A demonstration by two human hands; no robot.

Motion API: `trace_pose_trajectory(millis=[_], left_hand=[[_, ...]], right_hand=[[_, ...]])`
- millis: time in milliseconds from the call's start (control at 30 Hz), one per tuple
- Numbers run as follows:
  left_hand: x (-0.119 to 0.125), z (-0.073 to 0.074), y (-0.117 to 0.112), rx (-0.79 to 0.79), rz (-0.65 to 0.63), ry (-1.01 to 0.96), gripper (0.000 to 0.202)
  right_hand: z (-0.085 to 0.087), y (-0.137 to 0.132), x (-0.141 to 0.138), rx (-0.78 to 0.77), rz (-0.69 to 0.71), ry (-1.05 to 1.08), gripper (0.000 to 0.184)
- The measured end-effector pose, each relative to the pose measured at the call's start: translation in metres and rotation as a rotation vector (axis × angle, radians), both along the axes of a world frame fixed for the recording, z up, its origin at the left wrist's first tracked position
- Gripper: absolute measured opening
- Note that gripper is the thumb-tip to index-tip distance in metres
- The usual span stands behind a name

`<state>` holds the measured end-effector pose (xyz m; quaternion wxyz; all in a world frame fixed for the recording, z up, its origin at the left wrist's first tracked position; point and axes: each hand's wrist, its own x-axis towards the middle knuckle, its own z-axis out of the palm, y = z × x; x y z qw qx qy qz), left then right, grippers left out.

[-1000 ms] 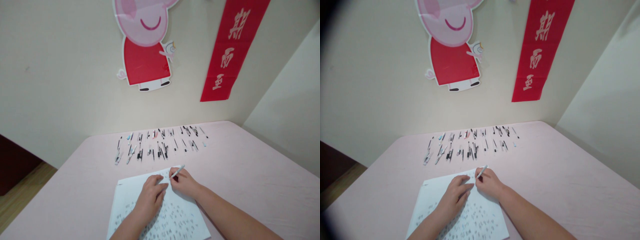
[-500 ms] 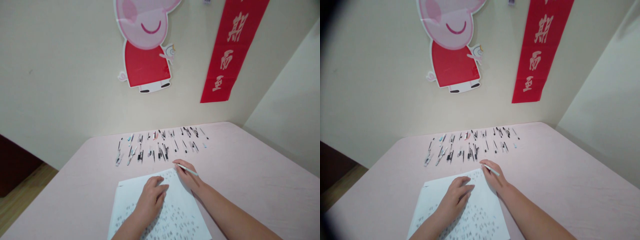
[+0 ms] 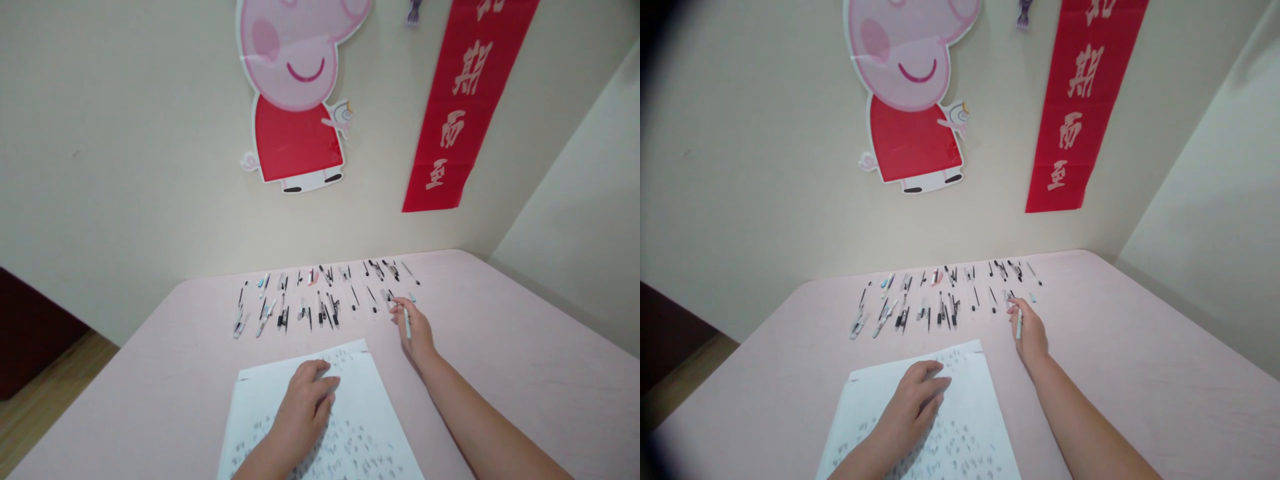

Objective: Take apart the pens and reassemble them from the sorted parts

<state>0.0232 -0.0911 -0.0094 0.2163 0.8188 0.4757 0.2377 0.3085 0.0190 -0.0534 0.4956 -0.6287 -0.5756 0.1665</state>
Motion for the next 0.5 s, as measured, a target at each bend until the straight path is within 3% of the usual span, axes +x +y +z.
trace_pose_trajectory(millis=[200,500], left_hand=[[0.0,-0.001,0.0,0.004,0.007,-0.017,0.028],[-0.001,-0.004,0.0,0.011,0.005,-0.001,0.028]], right_hand=[[-0.007,0.024,0.044,-0.024,-0.248,-0.238,0.038],[-0.018,0.048,0.054,-0.098,-0.128,-0.43,0.031]])
